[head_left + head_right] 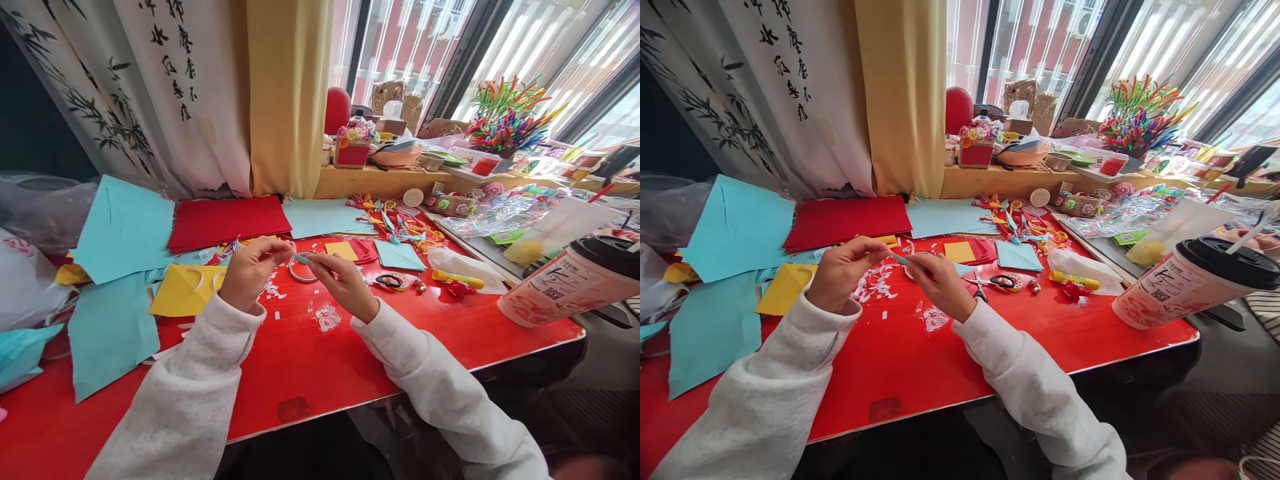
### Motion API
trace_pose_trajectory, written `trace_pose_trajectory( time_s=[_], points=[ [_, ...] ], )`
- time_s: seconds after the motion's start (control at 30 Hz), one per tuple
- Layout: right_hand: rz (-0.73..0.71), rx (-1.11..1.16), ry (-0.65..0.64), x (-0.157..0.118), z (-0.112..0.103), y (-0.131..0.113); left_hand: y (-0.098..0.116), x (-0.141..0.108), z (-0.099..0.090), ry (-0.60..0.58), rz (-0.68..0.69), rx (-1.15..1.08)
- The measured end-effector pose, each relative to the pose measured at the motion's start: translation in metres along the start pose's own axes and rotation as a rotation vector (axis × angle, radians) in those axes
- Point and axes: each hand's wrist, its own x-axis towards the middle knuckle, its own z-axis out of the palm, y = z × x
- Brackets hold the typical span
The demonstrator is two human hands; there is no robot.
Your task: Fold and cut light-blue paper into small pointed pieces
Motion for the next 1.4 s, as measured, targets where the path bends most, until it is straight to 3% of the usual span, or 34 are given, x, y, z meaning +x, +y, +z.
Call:
trace_pose_trajectory(
  time_s=[0.13,0.63,1.07,1.4],
  points=[
    [0.024,0.025,-0.008,-0.001,-0.001,-0.001,-0.002,0.001,0.0,0.009,0.049,-0.02],
    [0.095,0.242,-0.031,-0.007,-0.001,-0.004,0.002,-0.003,0.005,0.026,-0.101,0.021],
    [0.232,0.46,0.005,-0.007,-0.004,-0.012,0.012,-0.014,0.015,0.14,0.19,0.208],
    [0.215,0.443,0.029,-0.007,-0.006,-0.015,0.012,-0.016,0.017,0.155,0.3,0.298]
  ],
)
